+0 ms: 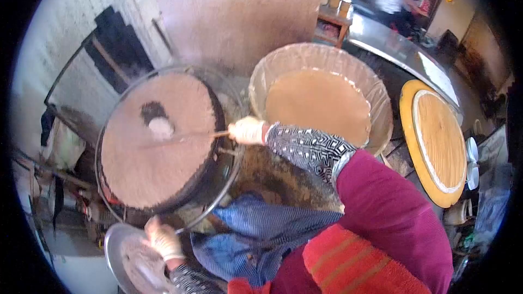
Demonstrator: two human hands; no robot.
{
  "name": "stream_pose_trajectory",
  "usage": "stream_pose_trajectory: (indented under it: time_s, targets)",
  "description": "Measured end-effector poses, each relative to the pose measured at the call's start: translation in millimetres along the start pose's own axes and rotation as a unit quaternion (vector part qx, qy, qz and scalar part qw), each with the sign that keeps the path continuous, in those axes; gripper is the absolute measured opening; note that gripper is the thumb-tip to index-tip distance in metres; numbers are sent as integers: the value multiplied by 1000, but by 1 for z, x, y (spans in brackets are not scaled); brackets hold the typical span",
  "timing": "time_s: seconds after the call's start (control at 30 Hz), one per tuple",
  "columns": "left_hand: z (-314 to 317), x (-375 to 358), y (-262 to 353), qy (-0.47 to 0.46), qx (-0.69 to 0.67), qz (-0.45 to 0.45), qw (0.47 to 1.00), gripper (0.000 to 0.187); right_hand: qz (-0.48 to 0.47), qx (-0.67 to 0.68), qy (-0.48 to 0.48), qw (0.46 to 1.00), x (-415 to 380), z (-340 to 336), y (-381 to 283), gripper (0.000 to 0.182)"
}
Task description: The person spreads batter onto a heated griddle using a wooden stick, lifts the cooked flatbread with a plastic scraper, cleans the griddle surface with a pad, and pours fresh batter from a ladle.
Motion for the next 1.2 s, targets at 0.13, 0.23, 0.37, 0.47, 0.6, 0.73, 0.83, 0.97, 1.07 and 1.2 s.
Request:
stream_pose_trajectory:
  time_s: [0.13,0.23,0.37,0.47,0.6,0.73,0.83,0.97,1.07,1.2]
  targets:
    - [-9,-10,151,-130,-9,82,988,26,36,-39,43,998,3,-15,12,25]
    - [31,-41,173,-215,45,75,973,70,54,-25,-19,998,0,-20,-10,30]
    - [35,-48,150,-200,79,56,975,70,139,-76,-73,985,2,1,25,31]
    - [28,-51,130,-203,79,60,974,69,81,-84,-21,993,10,-2,19,28]
    - [29,-54,105,-193,102,33,975,66,43,-112,-71,990,-9,6,0,30]
    - [25,-49,84,-217,123,-10,968,60,66,-57,50,995,5,-8,36,21]
    - [26,-51,60,-220,139,-30,965,59,18,-24,23,999,5,2,19,22]
    - [28,-47,35,-247,165,-65,953,54,85,-73,-35,993,2,2,39,27]
    - [30,-46,10,-251,182,-89,947,54,68,-71,-10,995,6,-14,27,25]
    - [27,-39,-16,-285,184,-139,930,58,24,-70,-54,996,-13,-1,7,26]
Point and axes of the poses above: each hand's wrist, its own x-axis towards the middle knuckle, its own z-axis out of the palm, y = z × x, the point moved 9 cm from there along x, towards the middle knuckle, and after that the axes turned 10 degrees about z, right-handed, at the moved point
